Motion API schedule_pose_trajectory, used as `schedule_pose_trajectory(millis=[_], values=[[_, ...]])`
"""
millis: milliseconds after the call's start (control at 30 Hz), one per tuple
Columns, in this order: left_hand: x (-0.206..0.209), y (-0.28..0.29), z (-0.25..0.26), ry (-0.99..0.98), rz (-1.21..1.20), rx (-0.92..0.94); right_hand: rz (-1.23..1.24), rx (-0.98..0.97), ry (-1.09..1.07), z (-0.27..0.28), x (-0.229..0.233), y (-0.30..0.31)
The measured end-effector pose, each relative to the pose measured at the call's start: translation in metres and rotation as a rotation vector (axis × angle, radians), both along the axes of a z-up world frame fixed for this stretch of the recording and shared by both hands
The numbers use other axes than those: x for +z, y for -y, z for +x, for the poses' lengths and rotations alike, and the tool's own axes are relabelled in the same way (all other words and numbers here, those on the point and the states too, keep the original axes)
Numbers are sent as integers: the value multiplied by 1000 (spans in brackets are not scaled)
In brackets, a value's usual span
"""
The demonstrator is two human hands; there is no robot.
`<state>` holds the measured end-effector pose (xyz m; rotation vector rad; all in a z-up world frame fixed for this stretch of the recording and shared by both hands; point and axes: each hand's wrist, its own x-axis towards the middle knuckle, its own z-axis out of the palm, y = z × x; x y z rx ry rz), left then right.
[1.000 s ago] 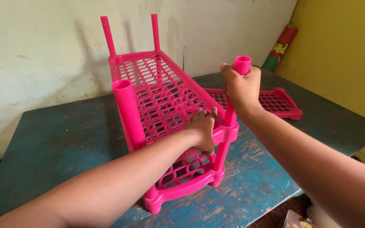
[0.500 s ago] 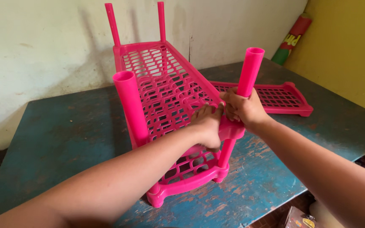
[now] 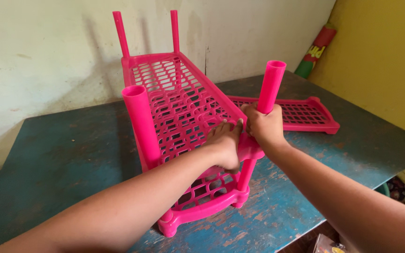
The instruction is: The person assembles a pink plastic three-tier shelf by inserting vertical support poles into the bottom and middle trays, then placing the top tray onto the poles. The person presses down on the corners to secure the connections and adjusts the alignment of the trays.
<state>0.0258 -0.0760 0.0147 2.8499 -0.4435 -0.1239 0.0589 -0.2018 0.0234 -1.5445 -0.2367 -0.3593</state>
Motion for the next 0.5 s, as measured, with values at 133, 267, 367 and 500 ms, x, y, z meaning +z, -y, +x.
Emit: schedule_pose_trajectory(millis=[133, 267, 367, 500], values=[[-3, -2, 1, 29, -7, -21, -97, 388, -149, 5, 17, 22], [-5, -4, 3, 43, -15, -37, -149, 630, -185, 18, 36, 38], [-4, -1, 4, 35, 6, -33, -94, 782, -215, 24, 35, 39], [-3, 2, 4, 18, 58, -14, 32, 599, -180, 21, 19, 28]])
